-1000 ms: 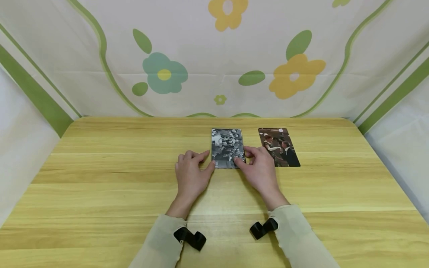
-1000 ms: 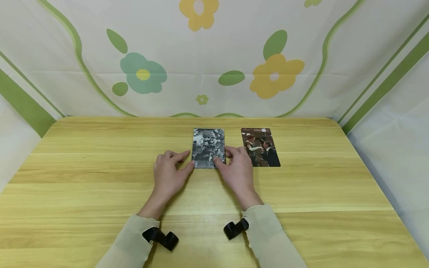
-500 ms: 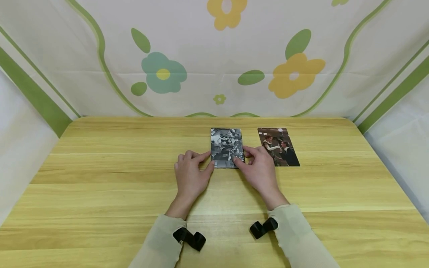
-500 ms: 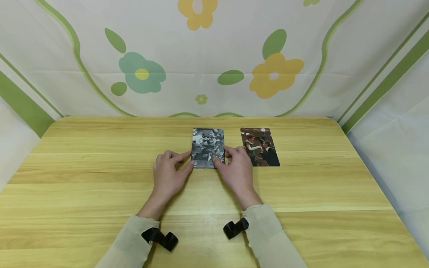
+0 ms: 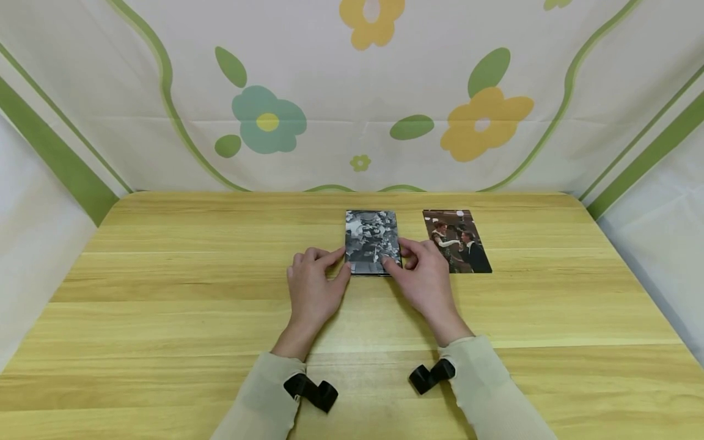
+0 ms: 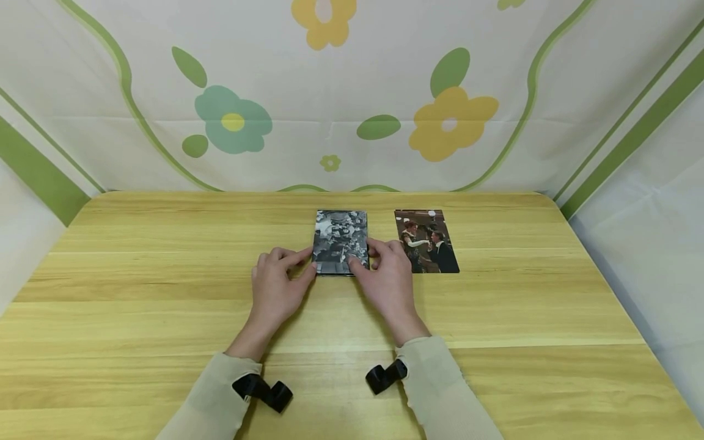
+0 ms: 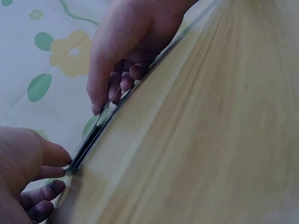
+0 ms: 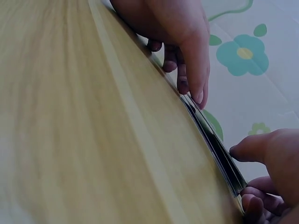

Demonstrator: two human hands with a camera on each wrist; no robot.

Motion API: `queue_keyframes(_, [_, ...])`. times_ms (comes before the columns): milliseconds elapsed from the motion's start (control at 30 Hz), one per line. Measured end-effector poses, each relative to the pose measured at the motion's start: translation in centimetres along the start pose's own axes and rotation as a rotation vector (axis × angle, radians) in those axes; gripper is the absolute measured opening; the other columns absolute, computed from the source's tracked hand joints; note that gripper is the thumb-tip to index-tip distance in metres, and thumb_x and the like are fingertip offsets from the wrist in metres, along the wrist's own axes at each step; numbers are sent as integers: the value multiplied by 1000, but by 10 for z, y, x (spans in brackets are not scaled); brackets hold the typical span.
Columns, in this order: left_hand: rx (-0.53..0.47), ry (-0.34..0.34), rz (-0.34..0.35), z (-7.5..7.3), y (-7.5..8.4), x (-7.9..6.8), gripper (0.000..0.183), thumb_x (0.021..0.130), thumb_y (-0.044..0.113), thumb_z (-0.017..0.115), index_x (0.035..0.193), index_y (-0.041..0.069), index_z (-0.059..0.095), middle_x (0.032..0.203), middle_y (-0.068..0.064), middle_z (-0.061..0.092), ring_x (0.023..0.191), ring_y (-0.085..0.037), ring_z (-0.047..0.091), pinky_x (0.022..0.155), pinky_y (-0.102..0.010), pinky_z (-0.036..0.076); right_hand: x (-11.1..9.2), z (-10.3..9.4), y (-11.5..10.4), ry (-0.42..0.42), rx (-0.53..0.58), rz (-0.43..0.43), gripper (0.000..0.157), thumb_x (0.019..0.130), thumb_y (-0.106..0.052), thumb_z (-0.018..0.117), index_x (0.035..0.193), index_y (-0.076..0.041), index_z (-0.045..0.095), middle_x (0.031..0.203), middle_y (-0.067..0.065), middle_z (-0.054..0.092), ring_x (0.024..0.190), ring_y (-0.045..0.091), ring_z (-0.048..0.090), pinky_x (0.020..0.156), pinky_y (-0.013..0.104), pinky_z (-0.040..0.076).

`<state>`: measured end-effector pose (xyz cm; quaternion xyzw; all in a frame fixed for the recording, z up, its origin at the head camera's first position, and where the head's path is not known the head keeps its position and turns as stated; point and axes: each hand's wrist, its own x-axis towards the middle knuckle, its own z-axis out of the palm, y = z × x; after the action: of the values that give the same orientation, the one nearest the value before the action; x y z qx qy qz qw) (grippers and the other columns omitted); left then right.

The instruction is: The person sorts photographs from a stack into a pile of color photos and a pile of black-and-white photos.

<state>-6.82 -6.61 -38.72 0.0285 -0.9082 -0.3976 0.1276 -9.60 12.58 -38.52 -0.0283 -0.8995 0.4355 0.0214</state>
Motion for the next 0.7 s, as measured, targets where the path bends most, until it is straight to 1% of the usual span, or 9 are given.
queue_keyframes(167, [-24, 11, 7, 0, 1, 0, 32, 96, 19, 78, 127, 9, 80, 115, -16, 72, 104, -37, 56, 95, -53, 37, -1, 0, -1, 3, 21, 5, 57, 94, -29, 84, 144, -7, 68, 115, 8, 64, 95, 22, 60, 83, 32, 48])
queue_keyframes(500, [-117, 26, 18, 1, 0, 0, 31, 97, 14, 76, 127, 5, 79, 117, -17, 72, 106, -37, 53, 103, -56, 37, -2, -1, -3, 6, 45, 13, 57, 94, -26, 84, 145, -8, 67, 116, 8, 65, 95, 21, 61, 82, 31, 50])
queue_keyframes(600, [-158, 24, 6, 0, 1, 1, 31, 96, 12, 75, 126, 4, 79, 117, -17, 73, 108, -35, 52, 100, -52, 39, -2, -1, -4, 0, 54, 22, 57, 94, -26, 84, 145, -8, 66, 115, 8, 65, 94, 21, 60, 81, 31, 49])
queue_keyframes(700, [-208, 18, -9, 0, 1, 2, 32, 96, 11, 76, 127, 3, 78, 117, -16, 75, 108, -33, 52, 94, -43, 40, -2, -2, -4, -7, 70, 34, 57, 94, -26, 84, 146, -9, 66, 114, 7, 65, 94, 20, 60, 81, 30, 50])
